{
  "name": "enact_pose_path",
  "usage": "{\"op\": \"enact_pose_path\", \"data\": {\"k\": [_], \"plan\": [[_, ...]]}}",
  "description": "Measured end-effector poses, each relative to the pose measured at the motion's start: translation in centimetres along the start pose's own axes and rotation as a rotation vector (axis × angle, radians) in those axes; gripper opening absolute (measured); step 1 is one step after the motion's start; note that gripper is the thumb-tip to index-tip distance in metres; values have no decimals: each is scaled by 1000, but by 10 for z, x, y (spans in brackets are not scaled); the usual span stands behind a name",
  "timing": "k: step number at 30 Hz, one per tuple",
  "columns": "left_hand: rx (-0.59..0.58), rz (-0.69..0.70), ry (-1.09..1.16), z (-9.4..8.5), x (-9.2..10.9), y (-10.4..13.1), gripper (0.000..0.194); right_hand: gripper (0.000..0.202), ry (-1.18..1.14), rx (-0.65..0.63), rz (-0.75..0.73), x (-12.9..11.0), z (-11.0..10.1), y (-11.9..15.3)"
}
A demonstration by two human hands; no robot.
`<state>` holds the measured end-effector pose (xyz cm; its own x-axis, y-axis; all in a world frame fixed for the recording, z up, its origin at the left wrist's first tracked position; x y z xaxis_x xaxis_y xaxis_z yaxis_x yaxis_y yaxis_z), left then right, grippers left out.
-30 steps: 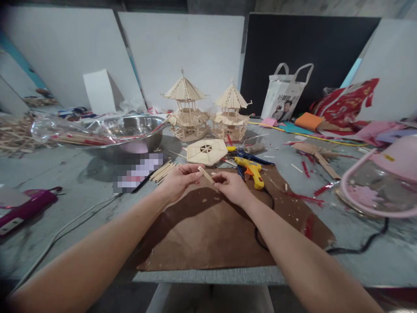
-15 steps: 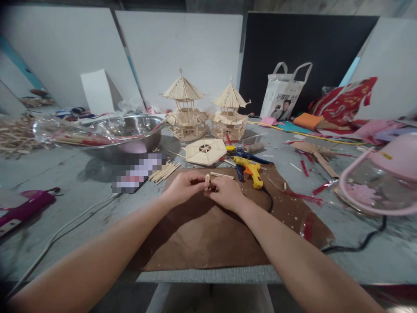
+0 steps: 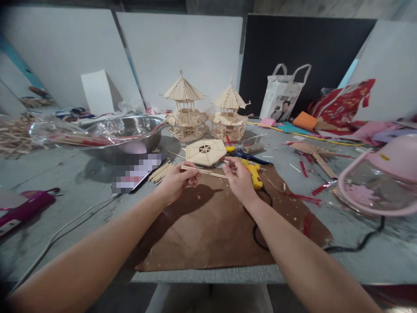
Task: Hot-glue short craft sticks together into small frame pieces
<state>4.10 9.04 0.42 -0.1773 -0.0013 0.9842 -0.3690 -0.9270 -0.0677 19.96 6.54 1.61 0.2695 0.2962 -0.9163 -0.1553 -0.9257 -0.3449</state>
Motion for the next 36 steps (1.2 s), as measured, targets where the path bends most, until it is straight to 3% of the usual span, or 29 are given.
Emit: {"op": "enact_pose_path", "data": {"k": [2, 5, 7, 9, 11, 15, 17, 21, 26, 29, 32, 36], "plan": [[-37, -45, 0, 6, -7, 1, 26, 33, 118, -92, -42, -5, 11, 3], [-78, -96, -28, 14, -16, 4, 25, 25, 248, -329, -130, -15, 39, 15], [-96, -115, -49, 17, -20, 4, 26, 22, 327, -379, -184, -20, 44, 18], [-59, -97, -92, 11, -17, 2, 33, 21, 458, -332, -199, -18, 37, 14], [51, -28, -214, -5, -7, -2, 39, 19, 647, -272, -185, -10, 26, 7], [278, 158, -830, -37, 29, -3, 25, 18, 952, -255, -166, 7, 17, -1], [322, 212, -1131, -43, 43, -2, 22, 16, 1013, -264, -167, 10, 18, -1], [295, 150, -1465, -51, 47, -5, 23, 16, 982, -193, -171, 2, 14, -2], [333, -9, -1662, -72, 49, -6, 25, 31, 624, 160, -157, -26, -28, -1], [329, -66, -1715, -82, 49, -6, 25, 49, 433, 309, -264, -46, -46, 9], [316, -87, -1747, -88, 47, -6, 26, 60, 511, 373, -457, -71, -45, 22], [308, -161, -1757, -95, 41, -6, 29, 42, 815, 315, -649, -86, -18, 33]]}}
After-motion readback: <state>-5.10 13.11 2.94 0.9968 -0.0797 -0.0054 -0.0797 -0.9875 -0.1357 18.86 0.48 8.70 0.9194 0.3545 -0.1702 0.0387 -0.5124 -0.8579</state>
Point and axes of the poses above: each hand's wrist, its own y-axis away from the middle knuckle, its own z-axis out of the palm, x = y × z, the point moved 10 cm from there along -y, towards the middle knuckle, and after that the axes turned 1 degree about z, right-handed, at the moved point
